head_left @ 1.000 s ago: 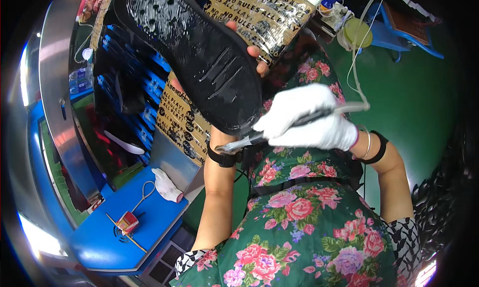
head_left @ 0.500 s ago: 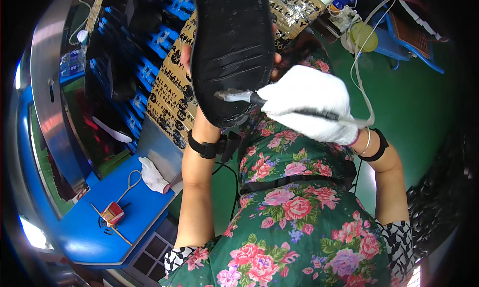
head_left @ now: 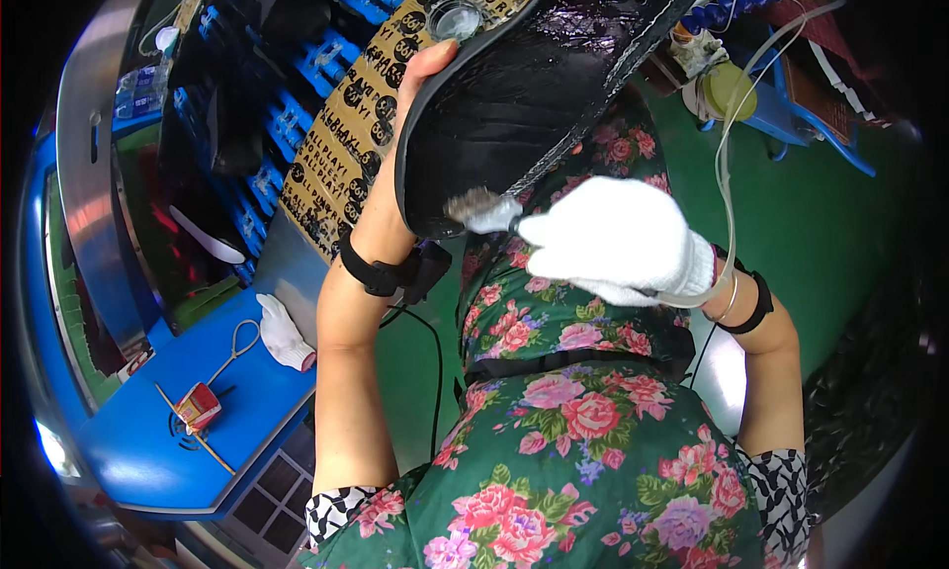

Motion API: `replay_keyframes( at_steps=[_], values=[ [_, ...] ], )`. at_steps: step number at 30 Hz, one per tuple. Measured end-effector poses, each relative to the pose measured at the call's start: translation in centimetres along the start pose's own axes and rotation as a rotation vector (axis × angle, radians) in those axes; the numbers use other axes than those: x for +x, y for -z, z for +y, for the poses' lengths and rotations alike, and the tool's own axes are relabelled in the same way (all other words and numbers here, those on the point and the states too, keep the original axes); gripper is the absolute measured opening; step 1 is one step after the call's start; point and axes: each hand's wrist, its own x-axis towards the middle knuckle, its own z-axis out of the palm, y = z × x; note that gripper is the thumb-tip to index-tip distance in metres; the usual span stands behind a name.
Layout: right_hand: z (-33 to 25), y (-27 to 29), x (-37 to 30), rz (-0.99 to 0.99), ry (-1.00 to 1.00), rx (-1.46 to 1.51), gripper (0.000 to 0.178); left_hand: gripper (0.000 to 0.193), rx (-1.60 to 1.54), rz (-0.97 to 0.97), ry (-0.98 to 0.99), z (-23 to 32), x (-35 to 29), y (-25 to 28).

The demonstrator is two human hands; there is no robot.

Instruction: The worker is applying glue to the bottom of shoe soles using a specialized brush tool on an assembly line.

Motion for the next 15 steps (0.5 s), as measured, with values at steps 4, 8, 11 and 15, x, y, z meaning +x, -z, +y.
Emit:
replay_keyframes(
  at_steps=[4,8,11,15],
  values=[
    [-0.2,1.3,1.2,0.023,-0.118,0.34,0.022,0.053,0.014,-0.037,0.038,0.2,-0.4,-0.4],
    [0.4,1.3,1.0,-0.032,0.052,-0.067,0.029,0.061,-0.053,-0.127,0.114,0.8,0.3,1.4],
    [0.0,0.7,0.9,-0.089,0.01,0.144,0.031,0.062,-0.037,-0.05,0.098,0.9,-0.7,1.7],
    [0.3,2.0,1.9,0.018,-0.13,0.136,0.03,0.057,-0.019,-0.055,0.082,0.6,-0.2,0.3]
  ],
)
